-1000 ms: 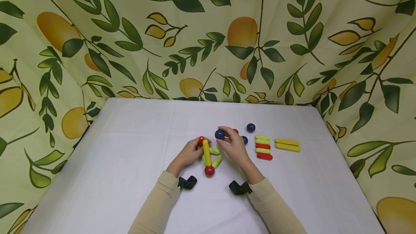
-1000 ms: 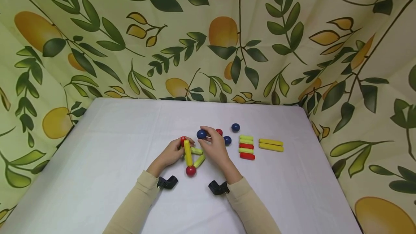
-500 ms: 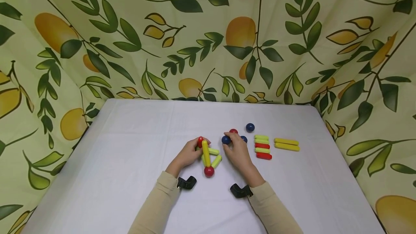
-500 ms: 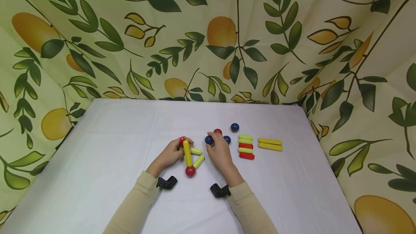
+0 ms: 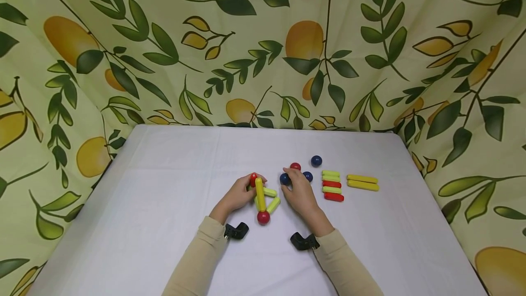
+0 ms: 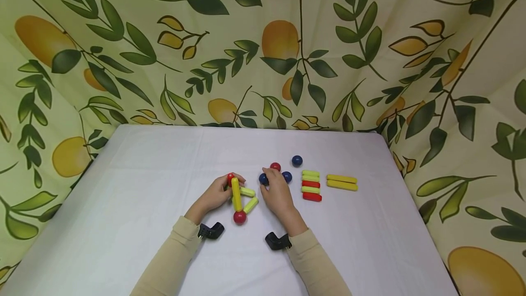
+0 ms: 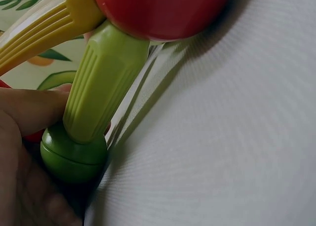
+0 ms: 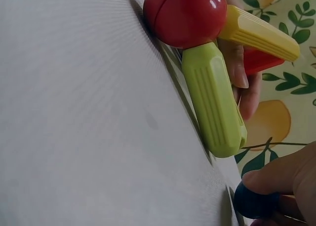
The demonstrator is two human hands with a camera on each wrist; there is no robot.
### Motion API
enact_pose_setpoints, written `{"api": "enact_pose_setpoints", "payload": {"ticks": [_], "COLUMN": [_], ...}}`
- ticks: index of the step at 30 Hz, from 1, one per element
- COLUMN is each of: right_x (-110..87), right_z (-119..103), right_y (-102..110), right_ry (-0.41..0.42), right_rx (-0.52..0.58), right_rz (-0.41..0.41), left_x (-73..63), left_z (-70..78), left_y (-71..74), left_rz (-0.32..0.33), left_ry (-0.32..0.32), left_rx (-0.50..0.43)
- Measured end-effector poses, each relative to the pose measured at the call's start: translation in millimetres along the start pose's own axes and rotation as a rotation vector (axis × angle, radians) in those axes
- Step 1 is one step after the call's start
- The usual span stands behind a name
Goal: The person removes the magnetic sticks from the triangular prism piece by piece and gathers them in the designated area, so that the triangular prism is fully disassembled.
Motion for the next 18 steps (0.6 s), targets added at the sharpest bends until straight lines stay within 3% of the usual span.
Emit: {"api": "enact_pose_setpoints", "payload": {"ticks": [8, 14, 18], "right_x": [-2.6, -4.2, -3.3], "right_z": [-5, -12, -20], "right_y": [5, 9, 9], "right_ry": [0.008, 0.06, 0.117], "right_rx": [-0.018, 0.006, 0.04], "right_rz": [0.018, 0.043, 0.037], "left_x": [-0.6, -1.2, -5.8], "left_z": [1.1, 2.2, 16.6], "left_y": [-0.4, -0.6, 0.4], "left_rz": [0.002, -0.006, -0.021], "left_ry": [-0.022, -0.016, -0.044], "left_rx": [-0.014, -0.024, -0.027]}}
Point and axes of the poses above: each hand's wrist, its own x-axis towards the middle knuckle, its own y-axis out of the back of the hand, z = x × y, the point moved 8 cm from there along x, towards the middle knuckle, and after that the axes turned 12 degrees about -z, right-handed, at the moved point
